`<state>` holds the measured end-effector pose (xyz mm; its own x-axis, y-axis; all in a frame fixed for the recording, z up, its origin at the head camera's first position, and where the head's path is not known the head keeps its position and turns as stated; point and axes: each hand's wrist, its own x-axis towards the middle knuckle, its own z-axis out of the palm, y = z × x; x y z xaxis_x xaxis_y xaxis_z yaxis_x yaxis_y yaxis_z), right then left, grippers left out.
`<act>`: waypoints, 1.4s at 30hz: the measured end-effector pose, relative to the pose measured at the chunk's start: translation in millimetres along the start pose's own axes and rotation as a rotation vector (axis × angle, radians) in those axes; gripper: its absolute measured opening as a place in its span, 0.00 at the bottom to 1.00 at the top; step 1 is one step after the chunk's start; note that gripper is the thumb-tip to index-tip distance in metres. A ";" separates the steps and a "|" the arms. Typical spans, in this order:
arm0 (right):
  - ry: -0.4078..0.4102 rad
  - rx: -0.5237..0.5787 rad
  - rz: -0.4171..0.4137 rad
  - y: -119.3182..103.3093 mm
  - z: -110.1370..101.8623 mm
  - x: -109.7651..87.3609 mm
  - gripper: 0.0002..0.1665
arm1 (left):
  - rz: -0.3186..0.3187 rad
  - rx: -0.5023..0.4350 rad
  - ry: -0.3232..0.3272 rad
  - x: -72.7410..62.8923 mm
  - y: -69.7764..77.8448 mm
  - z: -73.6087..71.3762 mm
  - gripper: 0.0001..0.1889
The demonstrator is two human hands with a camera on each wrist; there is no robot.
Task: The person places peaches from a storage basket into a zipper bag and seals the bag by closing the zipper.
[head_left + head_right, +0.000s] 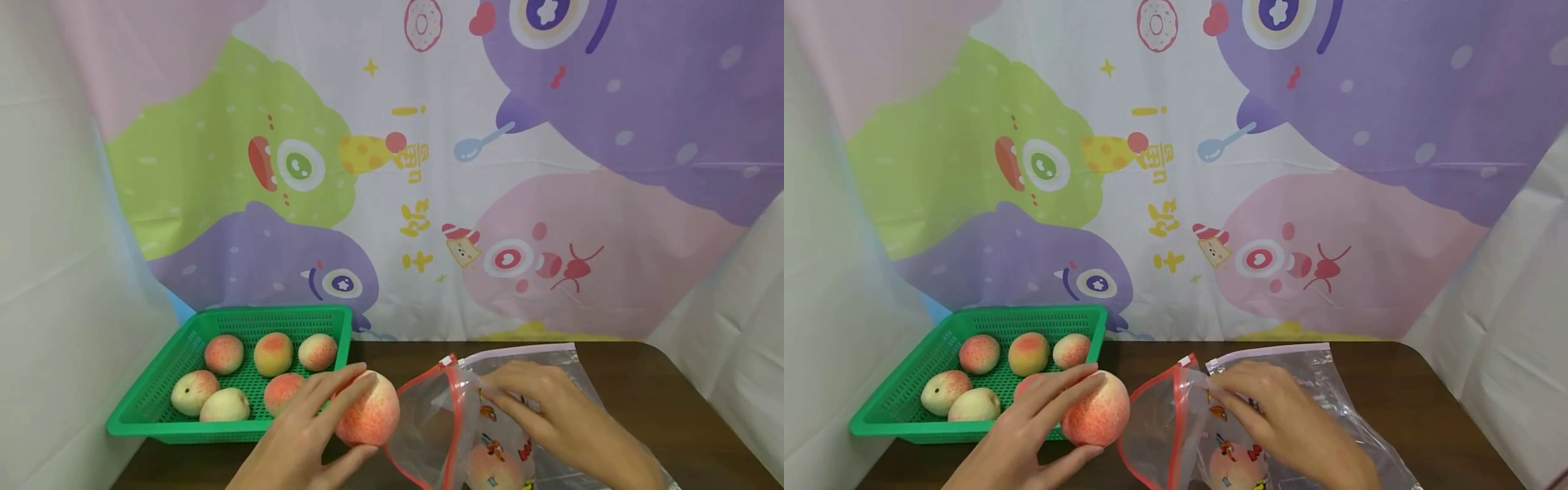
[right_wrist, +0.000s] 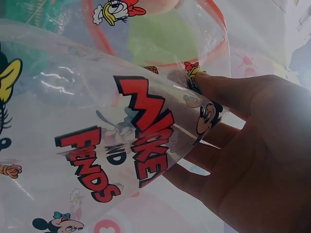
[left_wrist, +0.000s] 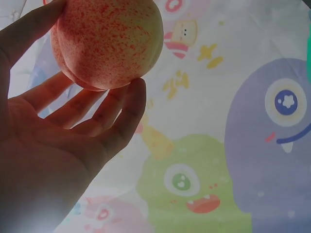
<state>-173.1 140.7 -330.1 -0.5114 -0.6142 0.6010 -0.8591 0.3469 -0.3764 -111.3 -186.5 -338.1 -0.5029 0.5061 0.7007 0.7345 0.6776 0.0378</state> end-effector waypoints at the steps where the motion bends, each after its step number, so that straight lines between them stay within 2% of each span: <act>1: 0.000 -0.002 0.001 -0.1 -0.2 0.0 0.17 | 0.000 0.003 -0.006 0.1 0.7 1.2 0.32; 8: 0.009 0.017 -0.013 1.4 -0.8 -1.0 0.18 | 0.033 0.000 -0.010 0.9 3.1 10.3 0.34; 12: 0.004 0.018 -0.024 0.7 -1.3 -1.1 0.18 | 0.029 0.009 -0.014 0.9 5.6 13.7 0.33; 21: -0.053 -0.016 -0.015 -6.7 -0.9 2.4 0.18 | 0.014 -0.006 -0.071 -0.2 14.6 23.2 0.34; 28: -0.046 -0.020 -0.053 -8.4 0.7 2.3 0.16 | 0.064 -0.032 -0.155 -0.3 17.7 39.5 0.31; 32: -0.049 -0.007 -0.052 -8.3 -0.2 1.1 0.16 | 0.093 -0.011 -0.200 -2.2 15.6 46.2 0.30; 39: -0.048 -0.015 -0.050 -8.4 -0.8 -0.3 0.16 | 0.030 -0.044 -0.320 -5.3 14.9 51.1 0.28; 42: -0.050 -0.016 -0.051 -8.4 -2.3 -1.1 0.15 | 0.019 -0.029 -0.341 -4.6 15.8 51.2 0.28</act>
<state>-165.4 140.1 -326.0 -0.4653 -0.6657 0.5834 -0.8845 0.3249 -0.3347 -120.7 -150.8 -377.2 -0.6087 0.6713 0.4229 0.7555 0.6532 0.0504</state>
